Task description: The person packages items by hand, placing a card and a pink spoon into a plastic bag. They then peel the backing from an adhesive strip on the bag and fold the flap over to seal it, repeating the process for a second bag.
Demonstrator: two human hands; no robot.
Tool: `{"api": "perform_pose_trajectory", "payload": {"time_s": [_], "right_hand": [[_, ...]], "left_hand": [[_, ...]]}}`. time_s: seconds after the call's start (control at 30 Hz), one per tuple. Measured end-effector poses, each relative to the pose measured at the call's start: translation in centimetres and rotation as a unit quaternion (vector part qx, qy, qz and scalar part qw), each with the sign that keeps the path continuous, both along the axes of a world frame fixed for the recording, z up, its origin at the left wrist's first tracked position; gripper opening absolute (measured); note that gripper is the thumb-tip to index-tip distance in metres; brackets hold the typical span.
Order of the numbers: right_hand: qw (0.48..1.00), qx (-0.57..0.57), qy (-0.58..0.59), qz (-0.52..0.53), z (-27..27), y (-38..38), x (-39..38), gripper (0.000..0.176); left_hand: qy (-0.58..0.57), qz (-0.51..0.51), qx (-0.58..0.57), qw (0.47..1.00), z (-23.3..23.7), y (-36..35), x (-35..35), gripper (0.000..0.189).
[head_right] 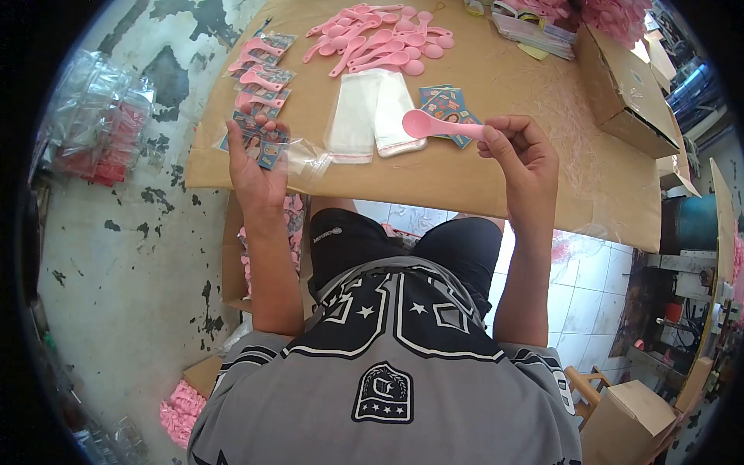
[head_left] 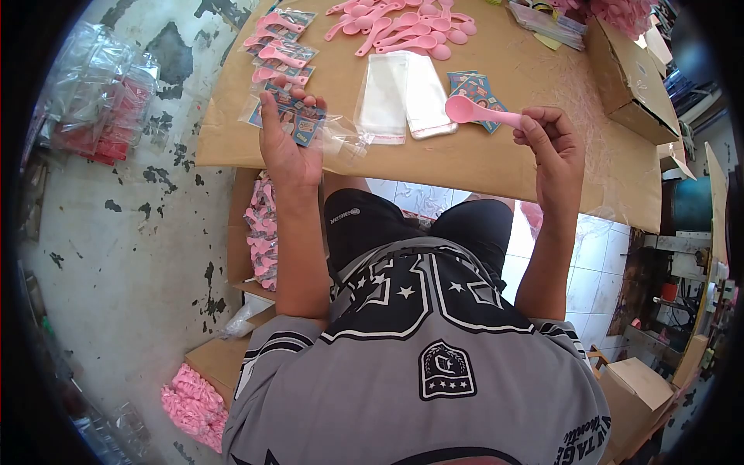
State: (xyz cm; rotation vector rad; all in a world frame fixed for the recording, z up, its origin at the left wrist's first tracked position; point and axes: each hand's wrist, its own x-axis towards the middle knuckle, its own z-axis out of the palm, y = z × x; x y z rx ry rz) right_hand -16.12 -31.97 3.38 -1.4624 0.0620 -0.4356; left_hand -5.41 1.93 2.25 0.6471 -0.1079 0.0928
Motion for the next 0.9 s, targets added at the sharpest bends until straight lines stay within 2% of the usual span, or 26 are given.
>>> {"api": "perform_pose_trajectory", "payload": {"time_s": [0.33,0.53,0.73,0.9], "right_hand": [[0.998,0.051,0.005,0.037,0.9,0.4,-0.4,0.016],[0.998,0.035,0.016,0.055,0.5,1.4,-0.5,0.016],[0.995,0.036,0.033,0.082,-0.5,3.6,-0.8,0.017],[0.996,0.044,0.035,0.074,-1.1,3.5,-1.0,0.017]], "left_hand": [[0.006,0.005,0.005,1.000,-0.2,0.2,-0.1,0.036],[-0.030,-0.020,-0.018,0.999,0.7,-0.5,0.2,0.039],[-0.028,0.049,-0.042,0.998,2.1,-1.8,0.7,0.040],[-0.032,0.032,-0.048,0.998,2.1,-1.9,0.7,0.038]]}}
